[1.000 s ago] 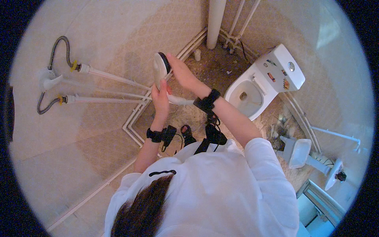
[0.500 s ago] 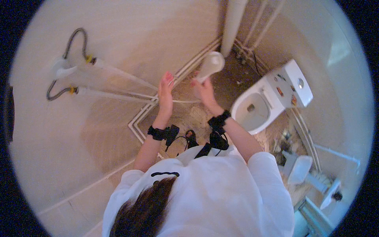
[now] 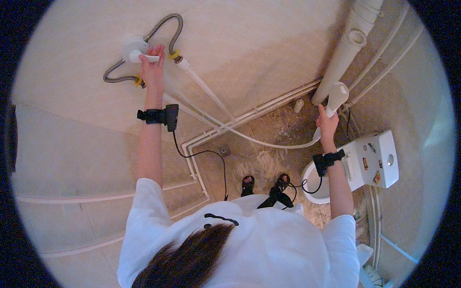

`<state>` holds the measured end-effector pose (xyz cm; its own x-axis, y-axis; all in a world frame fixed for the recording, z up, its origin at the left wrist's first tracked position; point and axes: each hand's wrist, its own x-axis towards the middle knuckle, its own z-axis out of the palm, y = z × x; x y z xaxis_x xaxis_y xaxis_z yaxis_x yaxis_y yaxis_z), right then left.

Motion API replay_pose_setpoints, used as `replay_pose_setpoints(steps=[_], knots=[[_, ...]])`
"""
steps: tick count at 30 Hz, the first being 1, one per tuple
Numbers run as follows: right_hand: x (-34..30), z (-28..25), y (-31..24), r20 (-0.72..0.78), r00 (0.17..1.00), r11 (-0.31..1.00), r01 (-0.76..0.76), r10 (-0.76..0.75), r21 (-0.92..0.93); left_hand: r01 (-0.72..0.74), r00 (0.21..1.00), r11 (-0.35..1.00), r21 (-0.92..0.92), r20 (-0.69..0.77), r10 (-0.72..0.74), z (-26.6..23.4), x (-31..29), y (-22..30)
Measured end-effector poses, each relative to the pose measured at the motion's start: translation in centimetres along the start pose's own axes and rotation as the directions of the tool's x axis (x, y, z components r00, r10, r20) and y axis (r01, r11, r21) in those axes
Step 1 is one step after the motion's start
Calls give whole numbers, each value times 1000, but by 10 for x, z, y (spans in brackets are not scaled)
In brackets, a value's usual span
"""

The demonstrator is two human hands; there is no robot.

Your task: The person installs a shower head by connecting a flexible hose to a wall-mounted water outlet and attaching the shower head to the hose. They test the water flow and then place the shower head into a wall holder.

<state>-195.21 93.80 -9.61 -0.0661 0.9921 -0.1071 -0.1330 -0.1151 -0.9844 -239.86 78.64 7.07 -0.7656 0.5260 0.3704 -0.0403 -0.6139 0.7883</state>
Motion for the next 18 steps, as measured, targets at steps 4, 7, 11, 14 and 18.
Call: replay_pose_setpoints(steps=[4, 7, 11, 14, 18], knots=[[-2, 3, -2, -1, 1000, 1000, -29, 29, 2, -91, 994, 984, -155, 41, 98, 2, 1, -6], [-2, 2, 0, -18, 1000, 1000, -24, 23, -14, -1, 999, 984, -176, 41, 8, 1, -1, 1], [5, -4, 6, 22, 999, 999, -44, 44, -3, 150, 986, 975, -164, 95, -135, -6, -1, 20], [6, -4, 0, 97, 992, 996, -82, 85, -33, 238, 969, 951, -195, 109, -220, -9, 1, 26], [9, -3, 3, 107, 992, 993, -58, 70, -104, 297, 950, 921, -250, 175, -259, -14, 4, 31]])
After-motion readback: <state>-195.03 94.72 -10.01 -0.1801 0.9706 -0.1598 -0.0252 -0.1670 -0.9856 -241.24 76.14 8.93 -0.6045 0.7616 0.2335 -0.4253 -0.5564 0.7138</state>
